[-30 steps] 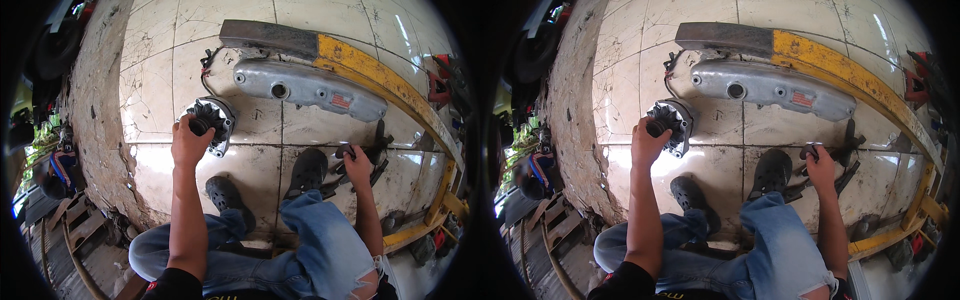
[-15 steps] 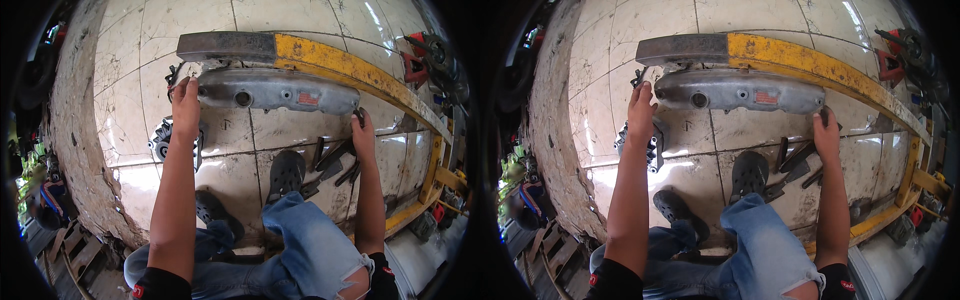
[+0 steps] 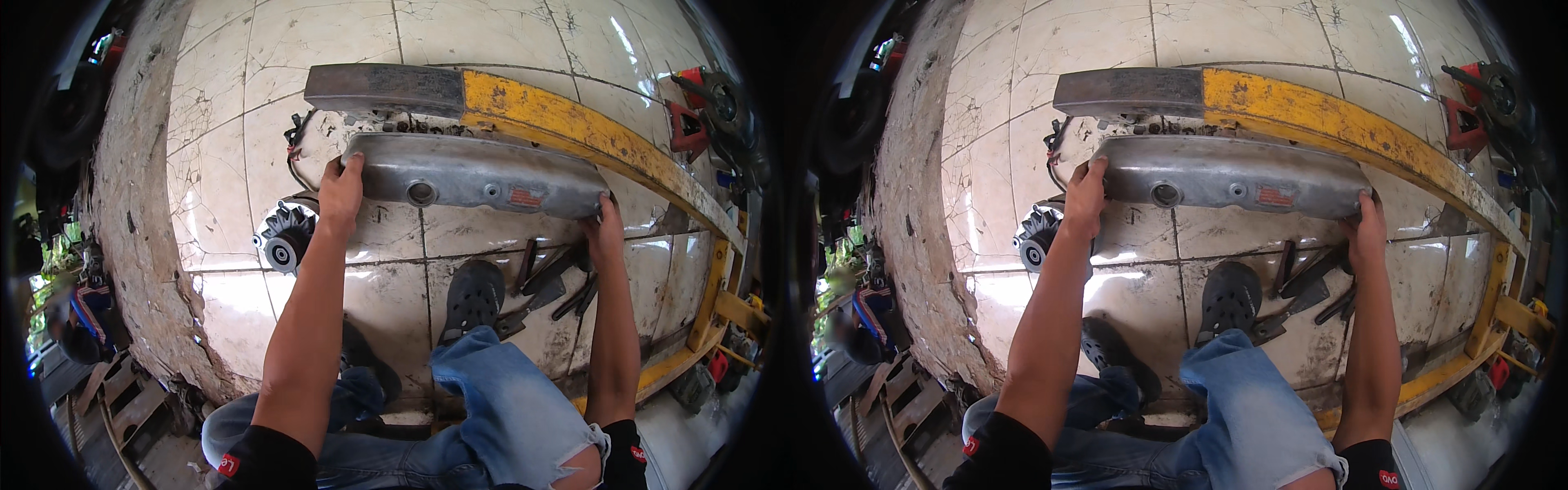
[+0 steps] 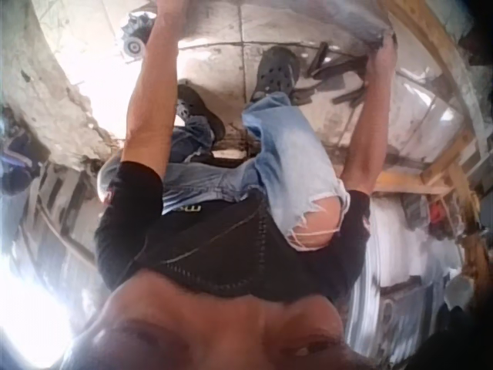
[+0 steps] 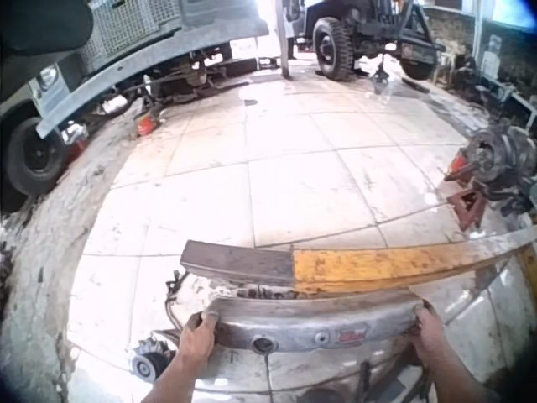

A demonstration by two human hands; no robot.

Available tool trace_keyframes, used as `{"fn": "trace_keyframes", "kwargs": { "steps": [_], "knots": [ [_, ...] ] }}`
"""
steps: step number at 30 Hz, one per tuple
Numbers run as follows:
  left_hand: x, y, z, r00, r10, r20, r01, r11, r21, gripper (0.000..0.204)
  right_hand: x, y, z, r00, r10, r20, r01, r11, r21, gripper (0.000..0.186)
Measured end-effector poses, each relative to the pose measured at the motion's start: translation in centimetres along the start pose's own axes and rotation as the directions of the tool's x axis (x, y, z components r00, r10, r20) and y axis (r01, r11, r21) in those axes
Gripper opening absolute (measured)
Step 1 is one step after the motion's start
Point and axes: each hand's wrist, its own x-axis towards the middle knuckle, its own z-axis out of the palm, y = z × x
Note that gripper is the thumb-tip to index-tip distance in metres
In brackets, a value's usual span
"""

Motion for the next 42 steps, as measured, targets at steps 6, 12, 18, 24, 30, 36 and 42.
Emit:
{"fn": "trace_keyframes", "kwargs": {
  "steps": [6, 12, 18, 24, 30, 36, 42],
  "knots": [
    [-7.1, 0.7, -1.8, 0.984, 0.169, 0.058, -0.154, 0.967, -0.201, 0.059, -5.9, -1.0, -3.7, 0.994, -0.101, -0.044, 0.105, 0.988, 0.113, 0.055],
    [-14.0, 1.3, -5.2, 0.974, 0.226, 0.010, -0.217, 0.946, -0.239, 0.068, -9.4, -7.2, -4.1, 0.967, -0.194, -0.168, 0.155, 0.963, -0.221, 0.066],
    [-14.4, 4.0, -12.3, 0.984, 0.163, -0.077, -0.169, 0.982, -0.086, 0.076, -9.0, -16.9, 5.5, 0.958, -0.284, 0.033, 0.255, 0.797, -0.547, 0.072],
    [-13.6, 2.5, -18.0, 0.988, 0.049, -0.148, -0.050, 0.999, -0.007, 0.082, -6.8, -19.2, 16.5, 0.926, -0.195, 0.322, 0.368, 0.657, -0.659, 0.056],
    [-13.5, -0.2, -19.5, 0.987, -0.090, -0.134, 0.085, 0.996, -0.042, 0.086, -5.8, -17.4, 21.1, 0.926, -0.094, 0.366, 0.354, 0.550, -0.756, 0.058],
    [-12.9, -3.6, -18.2, 0.991, -0.116, -0.072, 0.099, 0.973, -0.208, 0.072, -6.5, -16.9, 21.7, 0.938, -0.071, 0.339, 0.311, 0.603, -0.735, 0.064],
    [-12.4, -5.6, -18.3, 0.999, -0.040, -0.034, 0.026, 0.939, -0.343, 0.059, -6.0, -16.1, 21.0, 0.929, -0.151, 0.337, 0.355, 0.615, -0.704, 0.066]
  ]
}}
